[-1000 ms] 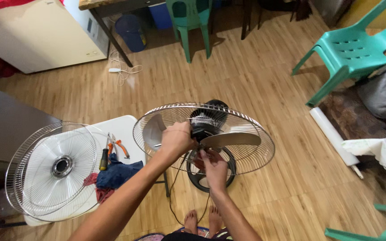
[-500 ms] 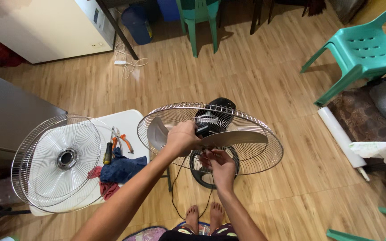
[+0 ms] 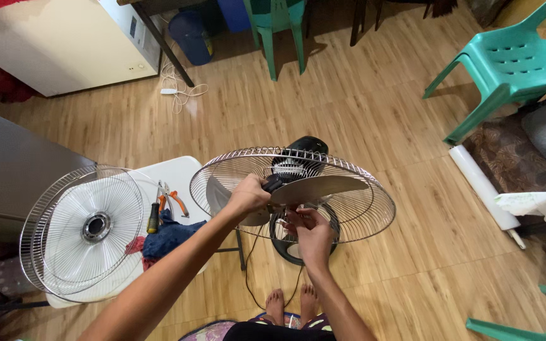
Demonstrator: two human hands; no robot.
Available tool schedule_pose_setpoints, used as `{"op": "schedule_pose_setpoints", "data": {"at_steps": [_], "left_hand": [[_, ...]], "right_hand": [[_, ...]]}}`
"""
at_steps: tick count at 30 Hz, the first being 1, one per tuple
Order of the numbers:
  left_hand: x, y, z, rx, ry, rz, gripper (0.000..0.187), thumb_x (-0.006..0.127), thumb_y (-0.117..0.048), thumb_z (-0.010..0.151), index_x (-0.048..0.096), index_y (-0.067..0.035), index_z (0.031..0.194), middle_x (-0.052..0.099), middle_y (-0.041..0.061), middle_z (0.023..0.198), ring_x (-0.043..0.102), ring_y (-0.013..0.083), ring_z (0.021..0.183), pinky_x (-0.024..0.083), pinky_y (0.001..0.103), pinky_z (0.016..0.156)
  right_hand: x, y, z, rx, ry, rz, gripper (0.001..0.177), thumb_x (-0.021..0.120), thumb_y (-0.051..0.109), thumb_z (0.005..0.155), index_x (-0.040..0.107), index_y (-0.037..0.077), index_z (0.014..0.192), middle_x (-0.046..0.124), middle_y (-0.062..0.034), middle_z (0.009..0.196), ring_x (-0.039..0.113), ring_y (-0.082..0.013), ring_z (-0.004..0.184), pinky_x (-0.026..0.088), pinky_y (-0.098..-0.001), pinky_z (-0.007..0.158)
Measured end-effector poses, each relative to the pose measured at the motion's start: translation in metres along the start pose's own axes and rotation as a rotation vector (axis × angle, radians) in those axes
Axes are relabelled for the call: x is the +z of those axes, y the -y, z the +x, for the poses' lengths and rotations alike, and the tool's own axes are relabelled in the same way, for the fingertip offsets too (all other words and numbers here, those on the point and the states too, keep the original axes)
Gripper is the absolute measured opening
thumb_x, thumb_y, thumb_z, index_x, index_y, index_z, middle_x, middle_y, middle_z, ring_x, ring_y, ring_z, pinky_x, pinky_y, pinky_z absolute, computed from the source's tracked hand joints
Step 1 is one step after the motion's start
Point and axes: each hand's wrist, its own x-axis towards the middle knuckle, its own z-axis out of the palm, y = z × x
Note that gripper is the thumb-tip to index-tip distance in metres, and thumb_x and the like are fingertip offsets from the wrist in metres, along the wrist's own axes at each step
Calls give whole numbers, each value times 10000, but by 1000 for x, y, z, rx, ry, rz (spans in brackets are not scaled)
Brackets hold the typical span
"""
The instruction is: The person assembles a pedestal fan by attaching the fan blades to the motor hub and securing them with a screwdriver. They then attach the front wire cage to complete the assembly.
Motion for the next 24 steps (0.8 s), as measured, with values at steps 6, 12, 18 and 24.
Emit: {"op": "schedule_pose_setpoints", "data": {"at_steps": [6, 12, 18, 24], "left_hand": [[6, 4, 1, -101, 20, -202, 175, 824, -142, 729, 767, 3, 809, 649, 80, 605, 584, 135, 492, 453, 325, 478], [12, 12, 1, -190, 104, -463, 167, 808, -111, 739, 686, -14, 679, 577, 52, 539, 483, 127, 401, 324, 316, 366], [2, 5, 11, -200, 160, -341, 240, 859, -150, 734, 680, 1, 684, 587, 54, 533, 507, 129, 401, 362, 308, 374], [1, -1, 14, -141, 142, -279, 269, 914, -174, 707, 718, 10, 714, 574, 56, 515, 479, 126, 387, 328, 318, 369]], "right_hand": [[-2, -9, 9, 8, 0, 85, 140, 700, 25, 927, 670, -74, 1022, 780, -156, 901, 766, -202, 727, 623, -301, 622], [2, -10, 7, 23, -18, 69, 135, 718, 13, 905, 670, -74, 997, 776, -166, 876, 765, -207, 715, 629, -305, 598], [2, 0, 9, 12, 6, 42, 142, 723, 17, 908, 668, -83, 992, 771, -173, 863, 765, -213, 709, 641, -305, 607], [2, 6, 11, 14, 14, -15, 151, 718, 24, 906, 679, -69, 1017, 775, -167, 875, 763, -205, 712, 644, -306, 599]]}}
